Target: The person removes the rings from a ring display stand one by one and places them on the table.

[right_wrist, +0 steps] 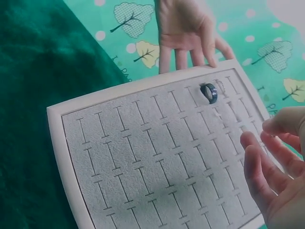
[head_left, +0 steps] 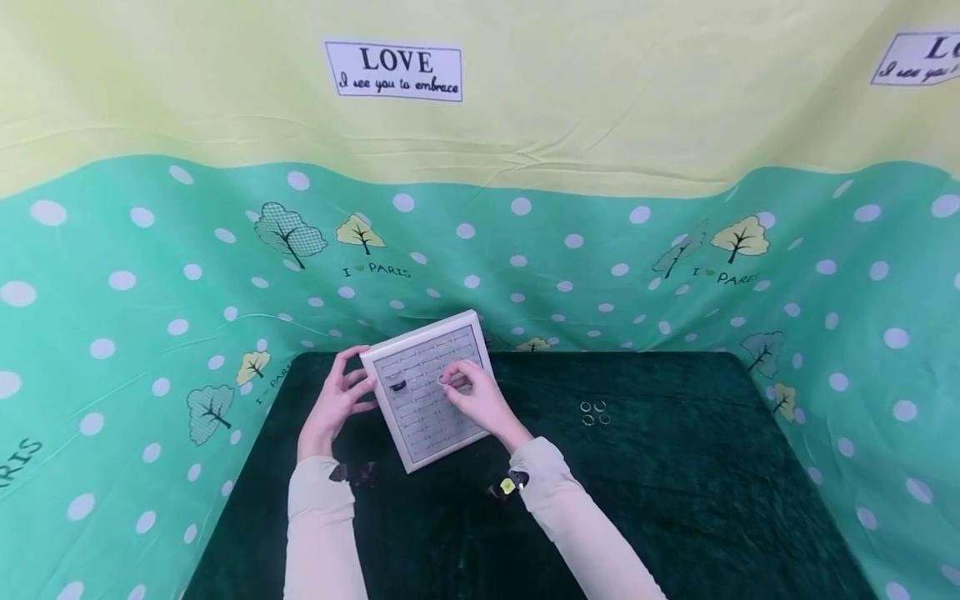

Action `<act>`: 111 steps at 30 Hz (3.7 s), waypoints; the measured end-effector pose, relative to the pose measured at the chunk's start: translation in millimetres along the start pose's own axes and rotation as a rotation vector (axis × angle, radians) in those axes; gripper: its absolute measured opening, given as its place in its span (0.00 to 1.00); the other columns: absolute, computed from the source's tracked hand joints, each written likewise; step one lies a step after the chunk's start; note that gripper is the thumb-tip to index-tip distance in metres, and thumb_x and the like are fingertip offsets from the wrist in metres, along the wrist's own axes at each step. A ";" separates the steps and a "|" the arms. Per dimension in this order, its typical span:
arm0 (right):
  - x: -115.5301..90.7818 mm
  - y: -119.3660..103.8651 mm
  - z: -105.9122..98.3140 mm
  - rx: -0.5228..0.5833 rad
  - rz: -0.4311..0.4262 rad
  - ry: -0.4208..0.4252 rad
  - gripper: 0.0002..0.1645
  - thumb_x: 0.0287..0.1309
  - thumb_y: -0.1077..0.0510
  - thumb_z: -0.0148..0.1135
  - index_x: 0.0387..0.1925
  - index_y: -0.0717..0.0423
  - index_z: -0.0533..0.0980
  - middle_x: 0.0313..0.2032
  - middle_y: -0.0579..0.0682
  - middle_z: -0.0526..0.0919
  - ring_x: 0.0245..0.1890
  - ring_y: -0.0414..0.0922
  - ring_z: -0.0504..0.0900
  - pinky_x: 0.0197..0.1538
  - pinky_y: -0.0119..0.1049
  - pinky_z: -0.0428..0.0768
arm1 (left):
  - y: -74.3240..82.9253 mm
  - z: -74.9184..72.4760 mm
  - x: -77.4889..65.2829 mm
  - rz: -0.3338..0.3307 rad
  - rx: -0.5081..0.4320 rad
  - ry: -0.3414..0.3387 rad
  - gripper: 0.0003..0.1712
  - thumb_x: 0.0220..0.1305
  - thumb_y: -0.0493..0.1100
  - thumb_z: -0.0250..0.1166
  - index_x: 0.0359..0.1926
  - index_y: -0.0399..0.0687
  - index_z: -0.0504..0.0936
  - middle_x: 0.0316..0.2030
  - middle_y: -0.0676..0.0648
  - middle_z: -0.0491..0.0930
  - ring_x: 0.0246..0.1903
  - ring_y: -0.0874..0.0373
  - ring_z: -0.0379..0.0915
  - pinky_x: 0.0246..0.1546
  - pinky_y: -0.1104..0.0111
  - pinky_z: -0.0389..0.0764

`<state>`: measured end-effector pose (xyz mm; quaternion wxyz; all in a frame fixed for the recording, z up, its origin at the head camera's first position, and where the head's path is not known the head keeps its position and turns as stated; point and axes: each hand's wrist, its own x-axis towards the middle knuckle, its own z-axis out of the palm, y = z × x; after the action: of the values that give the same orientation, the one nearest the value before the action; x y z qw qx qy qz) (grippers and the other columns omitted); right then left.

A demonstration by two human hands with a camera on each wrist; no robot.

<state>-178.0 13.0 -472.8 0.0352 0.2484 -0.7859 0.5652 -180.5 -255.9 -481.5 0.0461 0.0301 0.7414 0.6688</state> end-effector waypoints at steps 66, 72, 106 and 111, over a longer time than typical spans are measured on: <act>-115.7 60.7 -143.5 -0.053 0.192 0.138 0.08 0.61 0.70 0.59 0.42 0.70 0.77 0.43 0.65 0.80 0.40 0.57 0.78 0.40 0.35 0.76 | -4.4 -0.9 2.1 0.020 0.021 -0.014 0.34 0.70 0.43 0.59 0.71 0.59 0.54 0.59 0.31 0.69 0.54 0.44 0.71 0.49 0.42 0.73; -126.8 88.1 -153.0 -0.036 0.218 0.171 0.07 0.61 0.70 0.60 0.42 0.69 0.78 0.43 0.64 0.80 0.40 0.55 0.79 0.39 0.34 0.77 | -4.5 -1.2 1.9 0.015 0.019 -0.009 0.34 0.70 0.43 0.59 0.71 0.59 0.54 0.59 0.32 0.70 0.53 0.47 0.72 0.49 0.43 0.73; -158.8 170.9 -183.6 -0.268 0.399 0.355 0.06 0.62 0.66 0.61 0.41 0.63 0.79 0.45 0.61 0.77 0.36 0.47 0.80 0.34 0.28 0.76 | -2.2 0.2 2.4 0.021 0.020 -0.008 0.33 0.70 0.44 0.59 0.70 0.61 0.55 0.59 0.33 0.70 0.54 0.43 0.71 0.49 0.43 0.74; -150.9 175.2 -186.0 -0.332 0.414 0.391 0.06 0.62 0.66 0.61 0.41 0.64 0.79 0.44 0.59 0.76 0.33 0.48 0.77 0.36 0.29 0.72 | 12.9 4.9 -3.0 0.016 -0.002 -0.024 0.33 0.71 0.39 0.57 0.71 0.54 0.53 0.59 0.29 0.68 0.53 0.44 0.71 0.50 0.39 0.71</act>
<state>-163.3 276.1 -609.4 0.1098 -0.0389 -0.8795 0.4613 -177.2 -250.0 -469.1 0.0496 0.0441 0.7399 0.6694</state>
